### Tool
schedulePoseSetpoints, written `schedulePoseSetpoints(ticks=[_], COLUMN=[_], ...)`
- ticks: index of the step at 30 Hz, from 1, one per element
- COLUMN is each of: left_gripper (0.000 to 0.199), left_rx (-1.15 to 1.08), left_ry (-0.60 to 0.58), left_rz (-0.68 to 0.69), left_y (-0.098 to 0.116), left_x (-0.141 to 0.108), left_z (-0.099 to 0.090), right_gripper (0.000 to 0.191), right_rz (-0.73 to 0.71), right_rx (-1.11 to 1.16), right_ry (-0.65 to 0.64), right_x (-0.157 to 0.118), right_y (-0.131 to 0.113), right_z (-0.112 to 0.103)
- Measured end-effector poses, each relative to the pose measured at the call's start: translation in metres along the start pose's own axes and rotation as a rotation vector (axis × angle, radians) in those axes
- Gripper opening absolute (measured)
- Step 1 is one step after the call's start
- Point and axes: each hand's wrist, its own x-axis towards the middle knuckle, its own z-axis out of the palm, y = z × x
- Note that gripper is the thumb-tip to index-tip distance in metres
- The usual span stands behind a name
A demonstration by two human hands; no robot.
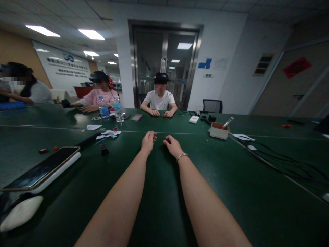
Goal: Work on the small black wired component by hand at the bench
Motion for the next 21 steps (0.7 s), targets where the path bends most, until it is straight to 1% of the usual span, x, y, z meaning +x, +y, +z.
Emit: schedulePoseSetpoints(ticks=[2, 4, 6, 7, 9, 12, 14, 16, 18, 19, 21], left_gripper=[0.039, 0.038, 0.039, 0.039, 0.039, 0.039, 0.038, 0.037, 0.039, 0.040, 0.043], left_rx=[0.009, 0.011, 0.012, 0.016, 0.031, 0.077, 0.127, 0.215, 0.368, 0.488, 0.726], left_ry=[-0.012, -0.032, -0.050, -0.055, -0.070, -0.095, -0.103, -0.148, -0.264, -0.328, -0.310], left_rz=[-0.018, -0.041, -0.069, -0.080, -0.092, -0.079, -0.065, -0.066, -0.088, -0.093, -0.125], left_y=[0.001, 0.001, 0.001, 0.000, -0.003, -0.006, -0.002, 0.012, 0.035, 0.047, 0.071], left_x=[0.000, 0.000, 0.001, 0.001, 0.001, 0.000, 0.000, 0.004, 0.013, 0.019, 0.034], left_z=[-0.001, -0.002, -0.003, -0.004, -0.004, -0.002, 0.000, -0.003, -0.014, -0.025, -0.055], right_gripper=[0.013, 0.014, 0.017, 0.019, 0.022, 0.025, 0.028, 0.030, 0.033, 0.034, 0.036], right_rz=[0.038, 0.046, 0.044, 0.050, 0.092, 0.232, 0.317, 0.370, 0.372, 0.379, 0.386], right_rx=[-0.056, -0.130, -0.198, -0.232, -0.309, -0.439, -0.501, -0.533, -0.527, -0.522, -0.505], right_ry=[-0.006, -0.022, -0.029, -0.028, 0.004, 0.079, 0.106, 0.150, 0.197, 0.216, 0.252], right_x=[0.000, -0.001, -0.003, -0.005, -0.014, -0.037, -0.054, -0.069, -0.080, -0.083, -0.087], right_y=[0.002, 0.006, 0.015, 0.023, 0.046, 0.090, 0.118, 0.138, 0.148, 0.150, 0.149], right_z=[-0.003, -0.011, -0.027, -0.039, -0.071, -0.132, -0.170, -0.198, -0.212, -0.214, -0.215])
